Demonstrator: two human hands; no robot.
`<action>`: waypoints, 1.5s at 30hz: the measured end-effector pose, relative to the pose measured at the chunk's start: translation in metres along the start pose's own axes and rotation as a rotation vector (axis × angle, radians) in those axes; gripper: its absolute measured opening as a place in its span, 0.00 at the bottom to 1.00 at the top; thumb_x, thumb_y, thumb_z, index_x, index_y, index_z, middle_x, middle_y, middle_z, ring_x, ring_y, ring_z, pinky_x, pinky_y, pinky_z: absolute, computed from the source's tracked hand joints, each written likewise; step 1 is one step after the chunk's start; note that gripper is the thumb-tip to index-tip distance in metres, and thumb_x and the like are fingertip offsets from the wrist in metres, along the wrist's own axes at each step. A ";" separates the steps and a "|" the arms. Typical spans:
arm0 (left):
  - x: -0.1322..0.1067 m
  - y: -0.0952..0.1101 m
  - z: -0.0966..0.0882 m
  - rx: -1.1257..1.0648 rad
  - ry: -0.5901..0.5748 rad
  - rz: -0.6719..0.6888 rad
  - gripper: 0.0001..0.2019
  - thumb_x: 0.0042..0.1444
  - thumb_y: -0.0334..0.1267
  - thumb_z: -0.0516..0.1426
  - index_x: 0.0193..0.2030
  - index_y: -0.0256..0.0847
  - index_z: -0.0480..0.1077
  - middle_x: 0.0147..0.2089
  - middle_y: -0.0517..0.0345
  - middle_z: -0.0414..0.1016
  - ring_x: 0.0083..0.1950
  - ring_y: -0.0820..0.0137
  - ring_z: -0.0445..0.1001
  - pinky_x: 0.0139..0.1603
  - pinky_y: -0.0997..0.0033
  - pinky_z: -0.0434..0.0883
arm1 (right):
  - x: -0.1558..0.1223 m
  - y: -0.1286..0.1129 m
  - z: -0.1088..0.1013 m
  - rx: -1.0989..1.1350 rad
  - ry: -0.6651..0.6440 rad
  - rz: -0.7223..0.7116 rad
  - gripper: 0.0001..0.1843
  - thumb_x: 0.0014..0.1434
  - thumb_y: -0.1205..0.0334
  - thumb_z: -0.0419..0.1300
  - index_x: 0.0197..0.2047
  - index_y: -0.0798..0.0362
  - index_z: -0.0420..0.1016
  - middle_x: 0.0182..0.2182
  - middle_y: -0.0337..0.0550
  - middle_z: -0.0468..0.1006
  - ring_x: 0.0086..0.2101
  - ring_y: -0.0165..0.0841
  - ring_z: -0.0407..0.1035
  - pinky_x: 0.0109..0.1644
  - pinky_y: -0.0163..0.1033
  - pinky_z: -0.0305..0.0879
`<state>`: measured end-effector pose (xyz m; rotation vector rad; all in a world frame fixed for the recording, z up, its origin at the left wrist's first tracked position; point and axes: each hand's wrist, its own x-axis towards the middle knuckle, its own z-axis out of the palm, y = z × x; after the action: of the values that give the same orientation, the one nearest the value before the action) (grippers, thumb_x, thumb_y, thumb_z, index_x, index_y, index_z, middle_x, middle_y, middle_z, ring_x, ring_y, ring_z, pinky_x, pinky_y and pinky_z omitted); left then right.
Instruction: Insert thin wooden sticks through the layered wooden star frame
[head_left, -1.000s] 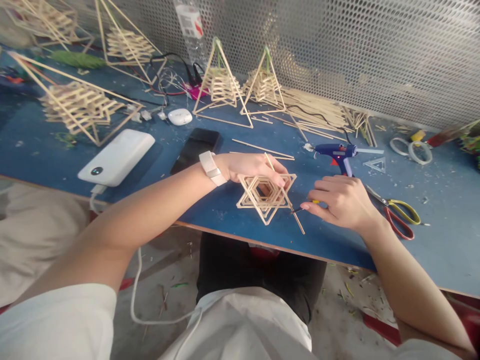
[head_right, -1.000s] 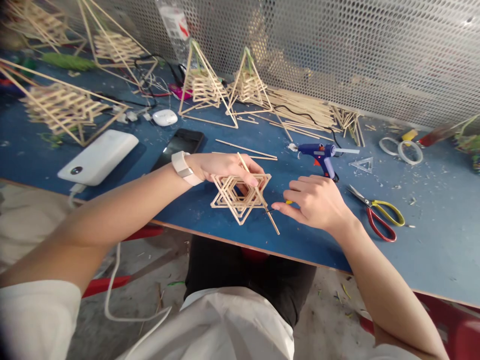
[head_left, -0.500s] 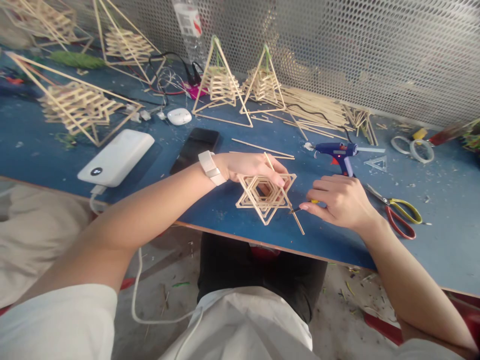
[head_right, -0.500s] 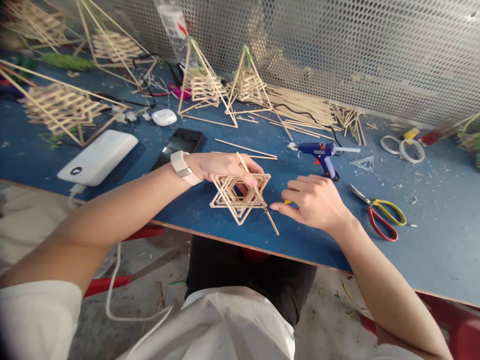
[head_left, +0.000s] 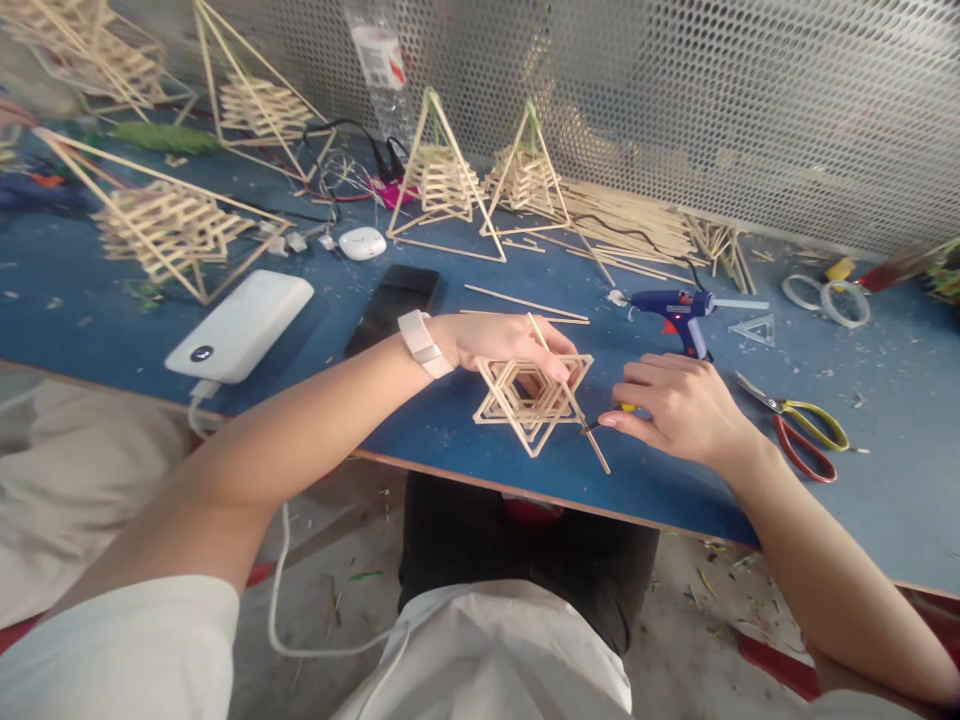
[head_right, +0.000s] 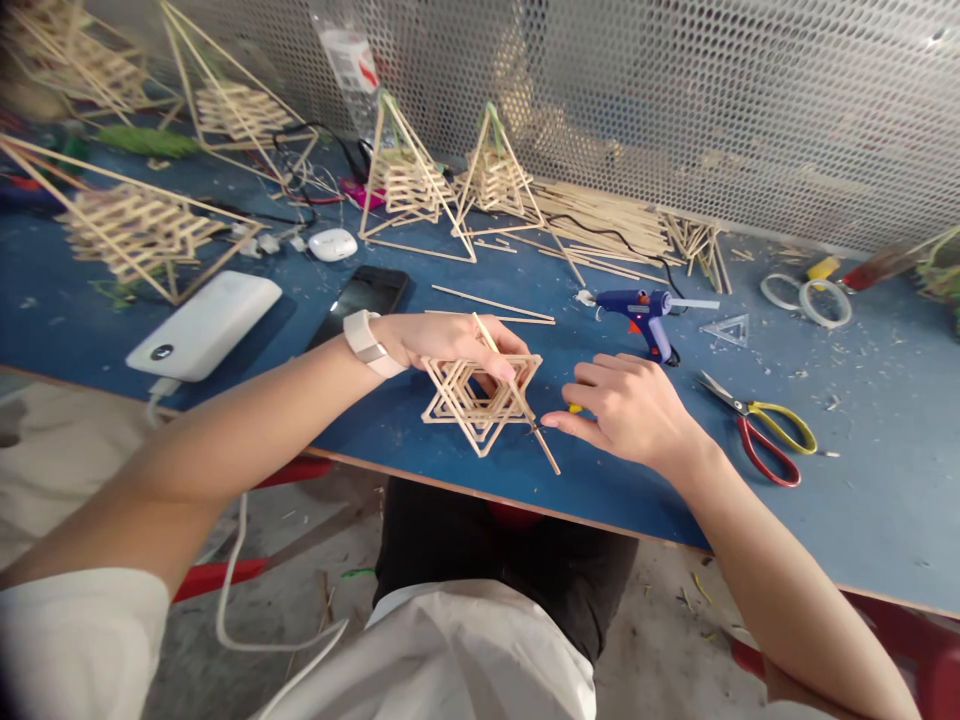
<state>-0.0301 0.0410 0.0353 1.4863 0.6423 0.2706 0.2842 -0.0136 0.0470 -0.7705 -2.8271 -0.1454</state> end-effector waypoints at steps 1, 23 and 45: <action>0.000 0.001 0.000 -0.021 -0.053 -0.020 0.16 0.63 0.50 0.71 0.50 0.42 0.87 0.48 0.47 0.88 0.43 0.61 0.87 0.40 0.69 0.78 | 0.000 0.000 -0.001 -0.003 -0.005 0.005 0.27 0.80 0.39 0.59 0.38 0.50 0.81 0.32 0.41 0.78 0.35 0.36 0.69 0.42 0.44 0.55; 0.005 -0.001 0.019 -0.130 0.038 0.146 0.16 0.68 0.48 0.73 0.56 0.42 0.85 0.55 0.50 0.85 0.51 0.69 0.83 0.54 0.74 0.78 | 0.004 -0.016 0.004 0.355 0.134 0.227 0.21 0.68 0.40 0.74 0.46 0.48 0.78 0.37 0.39 0.84 0.32 0.32 0.74 0.38 0.39 0.63; 0.014 -0.014 0.019 -0.168 0.332 0.315 0.19 0.71 0.51 0.70 0.59 0.39 0.86 0.60 0.44 0.88 0.60 0.63 0.87 0.63 0.65 0.82 | 0.005 0.003 0.001 0.587 0.029 0.481 0.15 0.69 0.47 0.74 0.44 0.50 0.85 0.31 0.36 0.82 0.29 0.28 0.66 0.35 0.36 0.62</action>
<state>-0.0115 0.0314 0.0181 1.3876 0.6283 0.8086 0.2817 -0.0089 0.0477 -1.2241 -2.3570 0.6983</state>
